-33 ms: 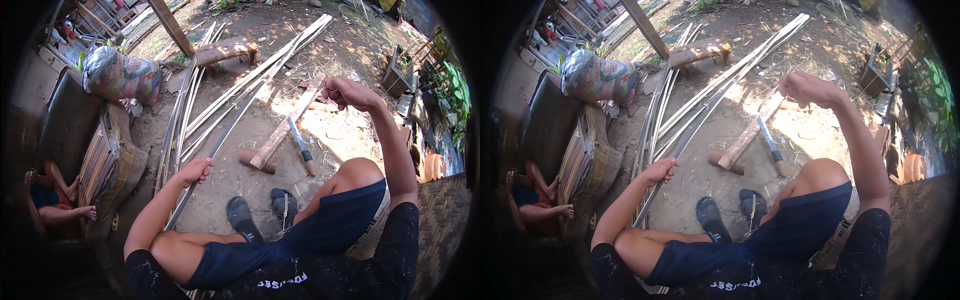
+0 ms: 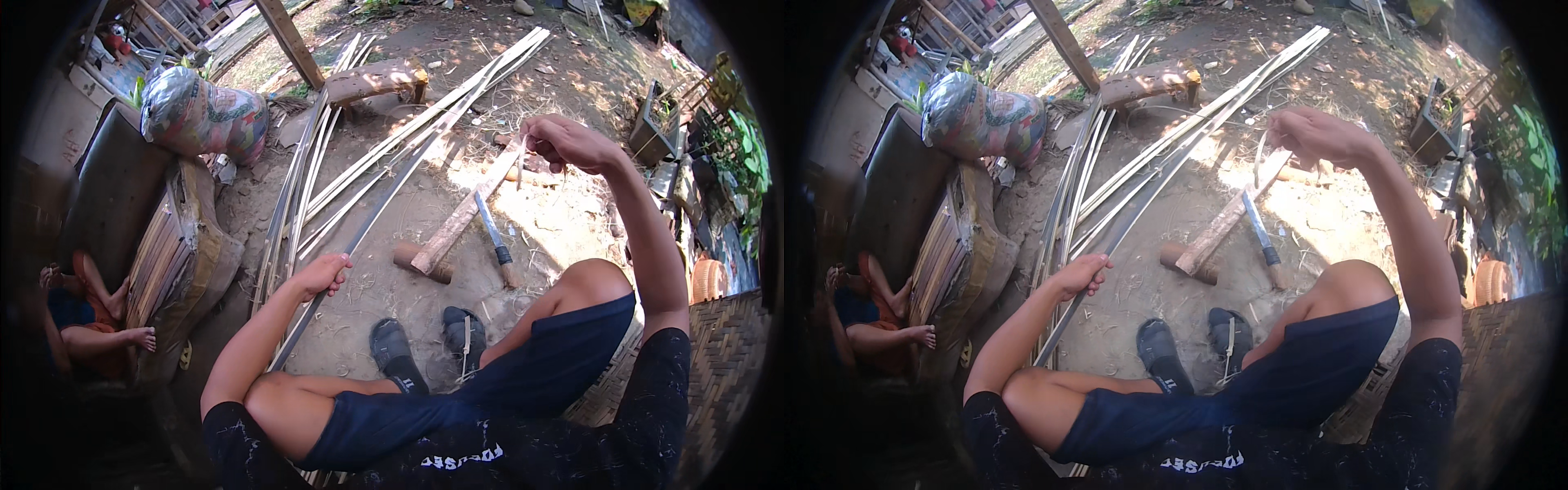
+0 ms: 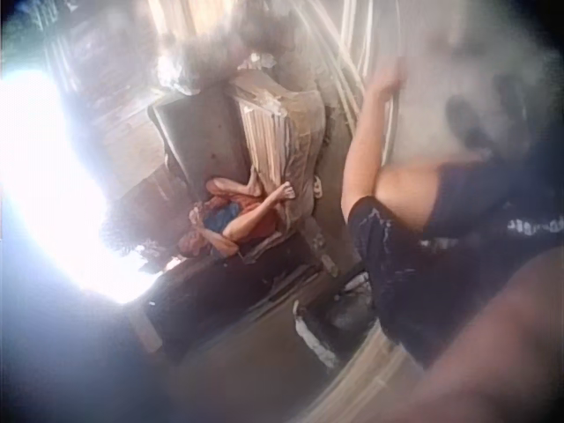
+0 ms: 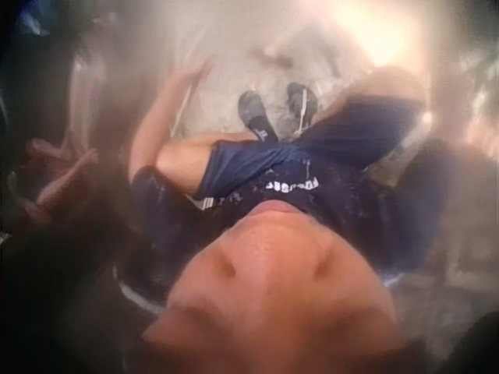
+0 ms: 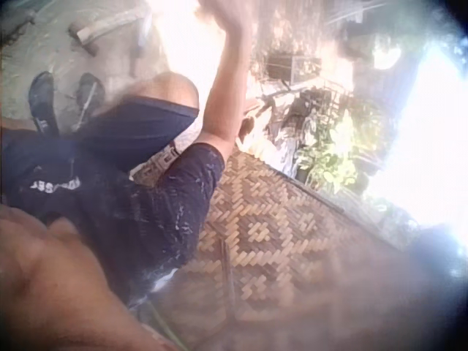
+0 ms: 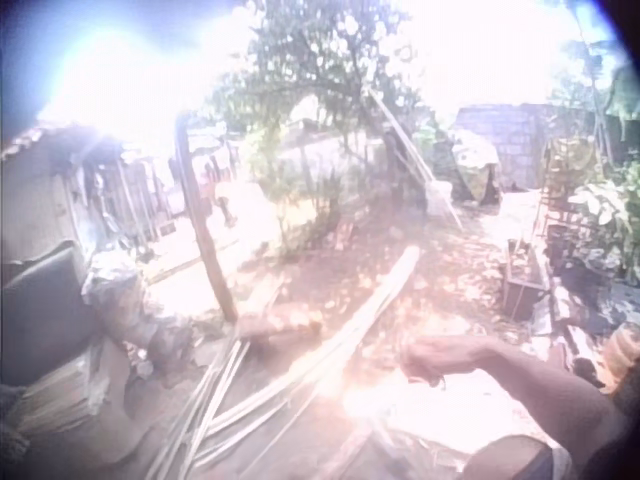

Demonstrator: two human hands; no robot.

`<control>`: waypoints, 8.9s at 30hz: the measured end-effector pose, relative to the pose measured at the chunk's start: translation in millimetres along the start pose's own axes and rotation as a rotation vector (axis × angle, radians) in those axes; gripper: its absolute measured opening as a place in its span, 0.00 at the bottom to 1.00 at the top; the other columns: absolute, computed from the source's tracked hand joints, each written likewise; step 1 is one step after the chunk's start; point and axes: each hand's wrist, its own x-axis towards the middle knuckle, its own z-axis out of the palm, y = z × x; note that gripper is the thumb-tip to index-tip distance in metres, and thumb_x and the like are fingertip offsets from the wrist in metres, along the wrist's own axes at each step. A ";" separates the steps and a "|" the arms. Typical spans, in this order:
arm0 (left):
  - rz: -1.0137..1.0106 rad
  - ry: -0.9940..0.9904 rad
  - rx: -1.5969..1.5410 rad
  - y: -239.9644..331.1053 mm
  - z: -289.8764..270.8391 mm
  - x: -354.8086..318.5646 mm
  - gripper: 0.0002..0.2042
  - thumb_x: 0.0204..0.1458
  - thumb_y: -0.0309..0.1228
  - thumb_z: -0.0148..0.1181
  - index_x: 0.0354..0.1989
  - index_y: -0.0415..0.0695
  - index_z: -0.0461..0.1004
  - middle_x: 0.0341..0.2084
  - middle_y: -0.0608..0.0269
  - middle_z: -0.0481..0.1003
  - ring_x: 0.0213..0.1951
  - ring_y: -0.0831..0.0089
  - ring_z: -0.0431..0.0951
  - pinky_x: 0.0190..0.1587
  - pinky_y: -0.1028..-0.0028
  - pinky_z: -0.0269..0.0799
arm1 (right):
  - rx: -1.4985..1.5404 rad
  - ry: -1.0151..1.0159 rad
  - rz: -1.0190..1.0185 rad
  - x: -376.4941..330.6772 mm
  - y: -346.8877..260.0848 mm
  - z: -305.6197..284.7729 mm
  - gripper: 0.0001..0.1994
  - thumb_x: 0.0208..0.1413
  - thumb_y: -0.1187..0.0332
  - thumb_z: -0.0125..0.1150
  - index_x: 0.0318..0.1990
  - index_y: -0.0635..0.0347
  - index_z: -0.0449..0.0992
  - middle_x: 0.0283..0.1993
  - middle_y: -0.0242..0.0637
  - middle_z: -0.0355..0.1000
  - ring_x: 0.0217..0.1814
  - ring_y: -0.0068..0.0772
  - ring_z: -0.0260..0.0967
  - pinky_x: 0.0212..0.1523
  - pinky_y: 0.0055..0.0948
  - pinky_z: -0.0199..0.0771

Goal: The person uses a machete to split long bamboo strips into thinner pieces. They repeatedly strike the bamboo against a wooden block to separate the layers and then place the finished strips on a pile.

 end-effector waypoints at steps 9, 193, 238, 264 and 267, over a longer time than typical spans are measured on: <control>0.056 0.043 0.025 -9.0 29.0 -6.0 0.15 0.64 0.41 0.51 0.45 0.41 0.73 0.29 0.67 0.70 0.24 0.79 0.68 0.24 0.75 0.66 | 1.099 0.377 0.022 168.8 95.3 220.6 0.12 0.71 0.61 0.42 0.46 0.59 0.70 0.25 0.23 0.54 0.23 0.16 0.50 0.23 0.21 0.58; 0.484 0.355 0.720 31.5 36.1 39.7 0.10 0.41 0.34 0.64 0.25 0.39 0.82 0.24 0.47 0.80 0.29 0.55 0.81 0.35 0.63 0.76 | 0.414 -0.045 -0.089 58.6 -5.8 388.5 0.17 0.57 0.57 0.63 0.24 0.62 0.78 0.35 0.40 0.76 0.32 0.32 0.73 0.35 0.37 0.73; 0.082 -0.166 -0.211 25.1 33.6 29.0 0.05 0.62 0.30 0.57 0.43 0.47 0.68 0.36 0.67 0.71 0.40 0.72 0.74 0.50 0.57 0.73 | 0.989 0.624 -0.053 32.5 -0.9 438.7 0.10 0.64 0.72 0.56 0.49 0.66 0.68 0.36 0.38 0.78 0.36 0.21 0.73 0.38 0.22 0.73; -0.042 -0.042 -0.151 -29.3 39.6 -9.5 0.16 0.68 0.43 0.44 0.49 0.44 0.73 0.41 0.63 0.77 0.39 0.72 0.77 0.40 0.70 0.73 | 1.115 0.251 0.136 64.3 32.3 432.8 0.09 0.62 0.72 0.58 0.47 0.64 0.78 0.32 0.31 0.77 0.26 0.15 0.65 0.25 0.18 0.64; 0.020 -0.029 -0.251 -40.2 42.3 -14.7 0.16 0.68 0.43 0.45 0.49 0.45 0.73 0.39 0.64 0.77 0.38 0.74 0.77 0.40 0.72 0.72 | 1.017 0.195 0.099 63.3 32.5 426.5 0.08 0.61 0.71 0.59 0.45 0.63 0.78 0.32 0.32 0.77 0.25 0.15 0.65 0.25 0.18 0.65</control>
